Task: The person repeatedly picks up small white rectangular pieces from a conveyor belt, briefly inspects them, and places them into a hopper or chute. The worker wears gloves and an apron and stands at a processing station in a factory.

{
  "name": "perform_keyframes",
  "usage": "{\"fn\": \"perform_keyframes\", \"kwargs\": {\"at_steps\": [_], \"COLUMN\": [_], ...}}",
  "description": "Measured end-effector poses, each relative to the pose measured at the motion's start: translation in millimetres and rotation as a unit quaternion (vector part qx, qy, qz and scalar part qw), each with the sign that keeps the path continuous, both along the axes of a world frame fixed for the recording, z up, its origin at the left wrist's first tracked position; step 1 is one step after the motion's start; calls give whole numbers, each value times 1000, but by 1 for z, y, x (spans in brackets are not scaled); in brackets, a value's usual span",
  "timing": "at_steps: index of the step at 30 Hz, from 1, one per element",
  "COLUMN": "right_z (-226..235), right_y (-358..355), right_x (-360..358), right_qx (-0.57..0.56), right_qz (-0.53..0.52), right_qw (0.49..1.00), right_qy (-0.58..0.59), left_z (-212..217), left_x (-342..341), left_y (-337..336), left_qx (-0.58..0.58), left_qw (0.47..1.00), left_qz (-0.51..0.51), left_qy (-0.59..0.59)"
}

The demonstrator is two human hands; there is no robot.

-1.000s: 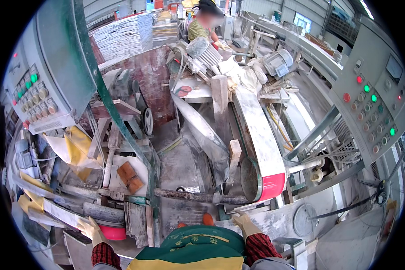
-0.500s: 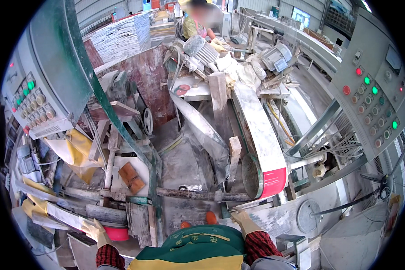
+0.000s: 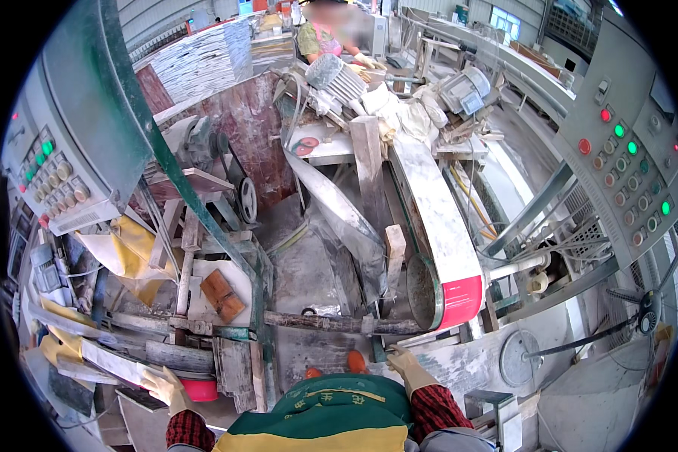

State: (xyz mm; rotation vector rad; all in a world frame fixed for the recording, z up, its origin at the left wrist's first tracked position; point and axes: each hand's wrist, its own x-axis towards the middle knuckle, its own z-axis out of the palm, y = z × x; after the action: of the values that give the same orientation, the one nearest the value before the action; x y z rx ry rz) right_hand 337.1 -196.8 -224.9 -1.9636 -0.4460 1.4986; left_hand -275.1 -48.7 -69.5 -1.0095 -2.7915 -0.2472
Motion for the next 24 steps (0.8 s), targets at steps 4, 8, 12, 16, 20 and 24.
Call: {"fn": "perform_keyframes", "kwargs": {"at_steps": [4, 8, 12, 16, 20, 24], "right_z": [9, 5, 0, -3, 8, -2], "right_y": [0, -4, -4, -2, 1, -1], "right_x": [-4, -3, -2, -3, -5, -2], "right_qx": [-1, 7, 10, -1, -7, -10], "right_qz": [-2, -8, 0, -15, 3, 19], "right_qw": [1000, 1000, 1000, 1000, 1000, 1000], "right_qy": [-5, 2, -10, -18, -22, -12], "left_z": [1, -5, -11, 0, 0, 1], "left_x": [6, 8, 7, 26, 27, 23], "left_y": [-2, -3, -6, -4, -7, -3], "left_qx": [-5, 1, -18, -41, -27, -20], "left_qw": [1000, 1000, 999, 998, 999, 997], "left_qz": [10, 10, 7, 23, 34, 44], "left_qy": [3, 21, 50, 43, 25, -54]}}
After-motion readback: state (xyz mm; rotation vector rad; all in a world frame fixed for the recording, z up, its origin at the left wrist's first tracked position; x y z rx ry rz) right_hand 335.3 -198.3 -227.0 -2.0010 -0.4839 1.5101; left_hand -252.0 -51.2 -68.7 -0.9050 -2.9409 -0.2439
